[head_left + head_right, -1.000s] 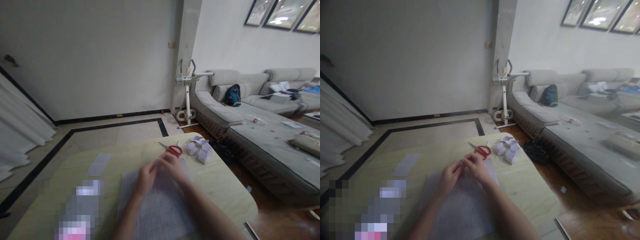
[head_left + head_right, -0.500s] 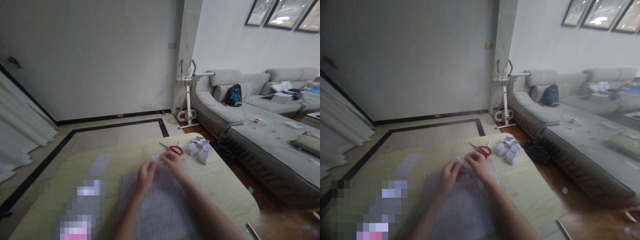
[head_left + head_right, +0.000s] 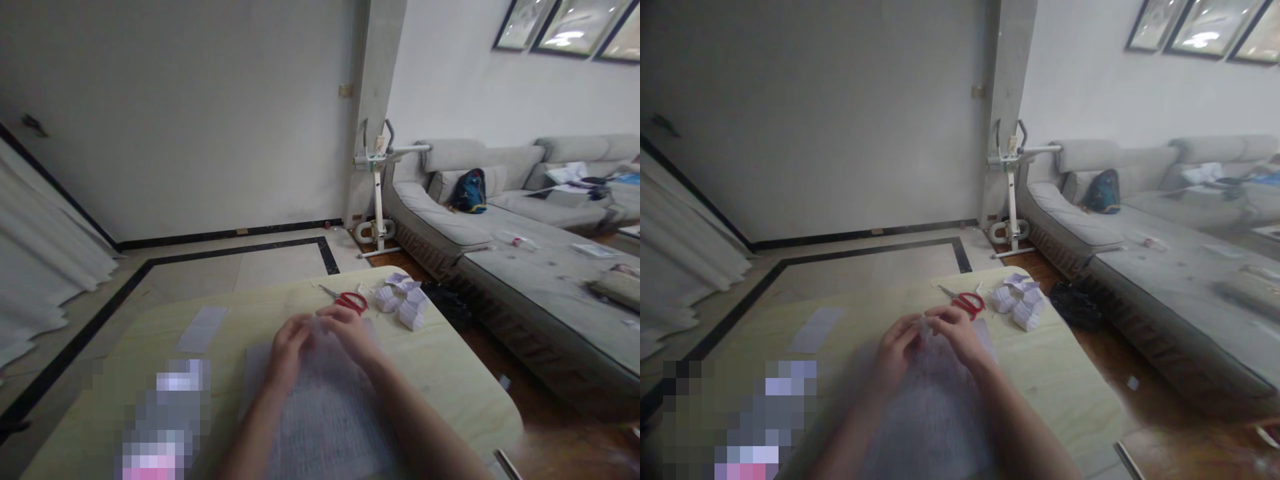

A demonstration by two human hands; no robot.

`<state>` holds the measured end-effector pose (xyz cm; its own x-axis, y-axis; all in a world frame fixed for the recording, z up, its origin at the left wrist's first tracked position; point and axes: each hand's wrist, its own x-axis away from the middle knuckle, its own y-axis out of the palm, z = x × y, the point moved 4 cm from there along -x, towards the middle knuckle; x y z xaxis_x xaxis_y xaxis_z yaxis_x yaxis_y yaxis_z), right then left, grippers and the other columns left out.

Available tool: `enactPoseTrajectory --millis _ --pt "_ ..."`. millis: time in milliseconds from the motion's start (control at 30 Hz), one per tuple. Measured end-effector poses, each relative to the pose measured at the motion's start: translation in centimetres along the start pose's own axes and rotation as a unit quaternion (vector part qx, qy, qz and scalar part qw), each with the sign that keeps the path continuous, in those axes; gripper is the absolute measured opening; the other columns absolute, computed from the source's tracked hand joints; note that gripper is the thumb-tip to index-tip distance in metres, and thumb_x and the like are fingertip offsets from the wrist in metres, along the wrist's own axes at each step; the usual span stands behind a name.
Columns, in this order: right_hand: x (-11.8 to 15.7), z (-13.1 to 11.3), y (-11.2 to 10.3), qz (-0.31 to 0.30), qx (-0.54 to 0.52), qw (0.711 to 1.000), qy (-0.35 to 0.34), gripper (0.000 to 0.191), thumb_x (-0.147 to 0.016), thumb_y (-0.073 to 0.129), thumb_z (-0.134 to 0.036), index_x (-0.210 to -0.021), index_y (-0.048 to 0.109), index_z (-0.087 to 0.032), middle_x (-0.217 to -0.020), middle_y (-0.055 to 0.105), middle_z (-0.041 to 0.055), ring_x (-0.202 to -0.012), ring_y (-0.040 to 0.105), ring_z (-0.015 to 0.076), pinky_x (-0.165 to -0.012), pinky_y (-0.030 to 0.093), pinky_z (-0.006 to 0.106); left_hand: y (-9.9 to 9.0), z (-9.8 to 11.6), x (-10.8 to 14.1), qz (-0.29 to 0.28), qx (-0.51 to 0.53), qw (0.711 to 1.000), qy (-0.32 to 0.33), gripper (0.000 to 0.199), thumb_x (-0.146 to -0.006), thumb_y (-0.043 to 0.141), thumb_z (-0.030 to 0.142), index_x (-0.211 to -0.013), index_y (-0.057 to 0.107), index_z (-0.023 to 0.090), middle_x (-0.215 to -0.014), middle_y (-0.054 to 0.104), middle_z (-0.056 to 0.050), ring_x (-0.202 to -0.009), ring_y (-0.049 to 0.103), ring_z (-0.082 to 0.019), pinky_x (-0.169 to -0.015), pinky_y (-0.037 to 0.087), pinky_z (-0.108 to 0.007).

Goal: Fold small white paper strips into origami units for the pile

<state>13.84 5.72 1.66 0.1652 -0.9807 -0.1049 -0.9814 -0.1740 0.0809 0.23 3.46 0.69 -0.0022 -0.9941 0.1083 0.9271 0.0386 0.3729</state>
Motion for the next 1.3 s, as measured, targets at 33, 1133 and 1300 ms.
enactPoseTrajectory --millis 33,1133,1300 --pt "0.0 -0.1 0.0 -0.003 -0.003 1.0 -0.002 0.019 -0.072 0.067 -0.03 -0.086 0.069 -0.018 -0.076 0.065 0.0011 -0.065 0.056 0.0131 -0.062 0.045 0.025 0.1 0.0 0.1 -0.003 0.027 1.0 -0.013 0.026 -0.072 0.068 0.029 -0.093 0.064 0.014 -0.083 0.067 -0.004 -0.07 0.06 -0.012 -0.058 0.045 -0.019" --pt "-0.2 -0.1 -0.1 0.057 0.108 0.992 -0.044 0.01 -0.073 0.062 -0.026 -0.074 0.059 -0.017 -0.07 0.058 0.0001 -0.065 0.054 0.014 -0.061 0.043 0.025 -0.3 -0.8 -0.4 0.013 -0.141 0.989 0.033 0.03 -0.07 0.068 0.039 -0.084 0.053 0.017 -0.066 0.066 0.001 -0.058 0.063 -0.014 -0.053 0.046 -0.021" --pt "-0.4 0.3 -0.1 0.043 0.121 0.991 -0.047 0.009 -0.074 0.061 -0.025 -0.072 0.059 -0.016 -0.069 0.059 0.0004 -0.065 0.054 0.0139 -0.06 0.042 0.025 -0.2 -0.5 -0.3 0.0 -0.19 0.98 0.057 0.032 -0.073 0.064 0.039 -0.093 0.063 0.014 -0.085 0.071 -0.007 -0.072 0.066 -0.019 -0.065 0.05 -0.025"
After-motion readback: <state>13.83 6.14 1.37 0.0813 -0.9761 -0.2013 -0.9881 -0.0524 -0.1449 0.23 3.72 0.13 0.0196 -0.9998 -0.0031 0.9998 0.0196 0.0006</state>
